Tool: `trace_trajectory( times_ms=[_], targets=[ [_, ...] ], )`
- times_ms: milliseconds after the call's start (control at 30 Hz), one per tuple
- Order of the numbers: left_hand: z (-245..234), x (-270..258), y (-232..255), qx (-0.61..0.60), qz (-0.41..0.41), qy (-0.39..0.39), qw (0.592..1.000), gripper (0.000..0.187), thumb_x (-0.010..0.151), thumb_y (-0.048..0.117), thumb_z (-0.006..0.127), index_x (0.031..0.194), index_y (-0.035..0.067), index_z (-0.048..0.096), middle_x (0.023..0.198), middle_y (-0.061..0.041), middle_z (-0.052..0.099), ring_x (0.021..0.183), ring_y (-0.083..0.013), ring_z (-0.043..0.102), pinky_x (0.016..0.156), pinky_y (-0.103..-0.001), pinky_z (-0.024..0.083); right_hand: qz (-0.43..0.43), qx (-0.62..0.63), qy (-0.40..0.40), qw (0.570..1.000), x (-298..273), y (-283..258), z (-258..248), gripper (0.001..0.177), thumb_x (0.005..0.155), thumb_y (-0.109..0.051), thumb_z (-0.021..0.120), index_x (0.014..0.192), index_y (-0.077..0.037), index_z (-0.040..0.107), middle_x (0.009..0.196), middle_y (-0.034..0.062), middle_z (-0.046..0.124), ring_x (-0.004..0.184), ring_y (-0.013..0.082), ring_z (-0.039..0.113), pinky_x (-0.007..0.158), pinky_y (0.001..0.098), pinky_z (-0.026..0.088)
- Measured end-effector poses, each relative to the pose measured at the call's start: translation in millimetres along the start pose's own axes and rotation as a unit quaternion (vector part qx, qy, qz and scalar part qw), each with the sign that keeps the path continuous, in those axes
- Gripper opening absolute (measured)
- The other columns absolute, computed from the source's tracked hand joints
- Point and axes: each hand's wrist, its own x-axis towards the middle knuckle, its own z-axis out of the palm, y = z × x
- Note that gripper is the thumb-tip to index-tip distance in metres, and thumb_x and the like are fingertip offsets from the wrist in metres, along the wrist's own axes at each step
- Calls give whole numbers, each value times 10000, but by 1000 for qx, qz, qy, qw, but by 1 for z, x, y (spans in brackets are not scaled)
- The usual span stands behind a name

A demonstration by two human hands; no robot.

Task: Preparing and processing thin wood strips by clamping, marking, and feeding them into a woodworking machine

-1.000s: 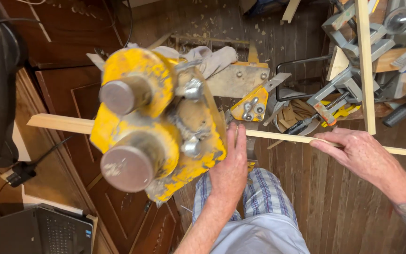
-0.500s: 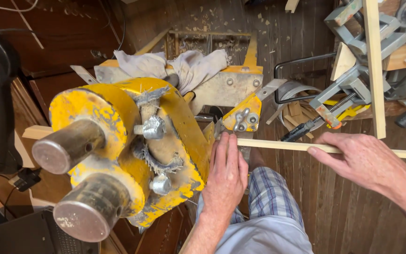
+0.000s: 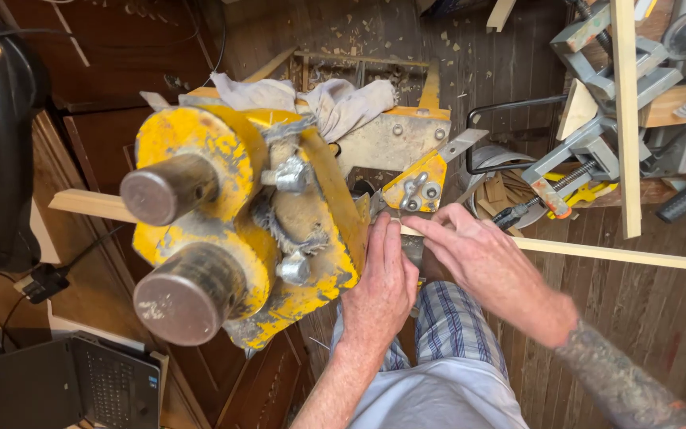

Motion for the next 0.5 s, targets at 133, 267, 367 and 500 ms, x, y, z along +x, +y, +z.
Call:
trace_trajectory(
  times_ms=[133,267,367,500],
  targets=[
    [-2,-6,0,44,-1,3,999,416,956,278,602,1343,126,595,1439,-18,580,1275,-184,608,1043,-369,473,29,-160,55,985,-7,-20,23,357,1010,-310,550,1360,-237,551,1114,92,545,884,289,556,746,458,490],
    [-4,-2,0,115,-16,67,991,419,962,339,480,1335,197,608,1368,35,614,881,-20,701,712,-179,596,77,-71,147,984,-6,-19,46,307,1034,-280,566,1316,-282,686,1100,25,566,1082,204,587,939,401,468],
    [-10,-6,-2,126,-24,57,990,450,951,348,475,1366,216,588,1379,61,615,674,5,690,580,-158,589,80,-46,182,979,-5,-24,59,292,1023,-221,584,1289,-268,695,1121,12,593,1135,197,568,1027,417,397],
    [-16,-8,-5,147,-15,70,987,449,942,341,474,1355,223,607,1424,76,616,603,9,687,545,-149,571,99,-8,198,975,-2,-34,63,347,1019,-110,559,1313,-240,688,1128,40,585,1143,213,539,1062,471,320]
  ],
)
